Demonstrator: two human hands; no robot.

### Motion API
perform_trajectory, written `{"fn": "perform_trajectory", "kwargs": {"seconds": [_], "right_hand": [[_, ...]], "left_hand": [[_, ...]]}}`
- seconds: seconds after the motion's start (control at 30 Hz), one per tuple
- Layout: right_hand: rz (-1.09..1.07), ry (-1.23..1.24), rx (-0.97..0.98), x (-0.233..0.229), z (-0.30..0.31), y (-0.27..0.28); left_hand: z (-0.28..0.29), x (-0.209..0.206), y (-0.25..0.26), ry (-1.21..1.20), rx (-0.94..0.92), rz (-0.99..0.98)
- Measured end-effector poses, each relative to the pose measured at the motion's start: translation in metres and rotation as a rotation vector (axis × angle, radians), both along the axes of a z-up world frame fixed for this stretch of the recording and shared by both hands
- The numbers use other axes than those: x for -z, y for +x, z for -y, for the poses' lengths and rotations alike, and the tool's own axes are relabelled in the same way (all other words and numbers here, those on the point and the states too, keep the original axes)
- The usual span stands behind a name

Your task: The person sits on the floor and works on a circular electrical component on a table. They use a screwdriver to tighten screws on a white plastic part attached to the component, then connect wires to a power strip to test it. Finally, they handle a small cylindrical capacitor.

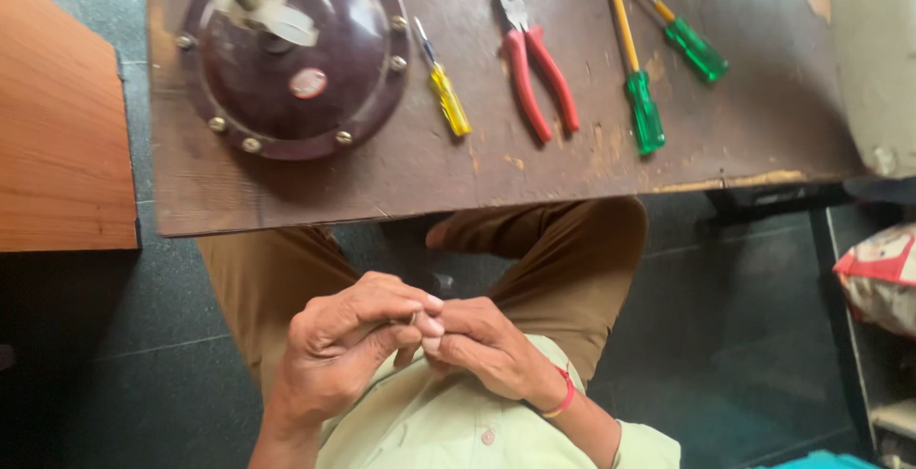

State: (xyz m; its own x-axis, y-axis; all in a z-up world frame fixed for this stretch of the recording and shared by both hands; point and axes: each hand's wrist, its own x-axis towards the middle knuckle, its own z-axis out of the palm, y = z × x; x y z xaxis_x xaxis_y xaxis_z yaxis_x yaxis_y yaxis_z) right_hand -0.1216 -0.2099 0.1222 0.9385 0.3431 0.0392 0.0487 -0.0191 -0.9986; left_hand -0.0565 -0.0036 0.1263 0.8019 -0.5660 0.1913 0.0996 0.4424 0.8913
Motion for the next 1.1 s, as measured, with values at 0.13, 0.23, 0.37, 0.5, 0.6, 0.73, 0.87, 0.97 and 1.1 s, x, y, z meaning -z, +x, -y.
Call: {"fn": "perform_trajectory", "kwargs": {"seconds": [0.13, 0.23, 0.37, 0.5, 0.6, 0.73, 0.87, 0.97, 1.1], "right_hand": [[-0.058, 0.010, 0.000, -0.005, 0.005, -0.002], [-0.107, 0.059, -0.023, -0.010, 0.004, -0.001], [-0.056, 0.068, -0.048, -0.013, -0.001, -0.002], [0.076, 0.037, -0.071, -0.014, -0.001, -0.001], [0.034, -0.011, -0.107, -0.019, -0.003, 0.000], [0.112, -0.050, -0.105, -0.018, -0.015, 0.002], [0.190, 0.031, -0.096, -0.015, -0.019, 0.006], [0.139, -0.027, -0.056, -0.014, -0.016, 0.004], [0.239, -0.216, 0.111, -0.010, -0.009, 0.001]], "left_hand": [[0.004, 0.010, -0.009, -0.096, 0.036, -0.059], [0.007, 0.012, -0.016, 0.023, -0.140, 0.045], [0.004, 0.006, -0.030, 0.048, -0.241, -0.044], [-0.011, -0.013, -0.040, 0.184, -0.237, -0.085], [-0.016, -0.023, -0.035, 0.256, -0.253, 0.137], [-0.017, -0.023, -0.038, 0.332, -0.382, 0.173], [-0.013, -0.023, -0.036, 0.192, -0.296, 0.011], [-0.007, -0.026, -0.031, 0.169, -0.235, -0.019], [0.003, -0.030, -0.015, 0.207, -0.178, 0.015]]}}
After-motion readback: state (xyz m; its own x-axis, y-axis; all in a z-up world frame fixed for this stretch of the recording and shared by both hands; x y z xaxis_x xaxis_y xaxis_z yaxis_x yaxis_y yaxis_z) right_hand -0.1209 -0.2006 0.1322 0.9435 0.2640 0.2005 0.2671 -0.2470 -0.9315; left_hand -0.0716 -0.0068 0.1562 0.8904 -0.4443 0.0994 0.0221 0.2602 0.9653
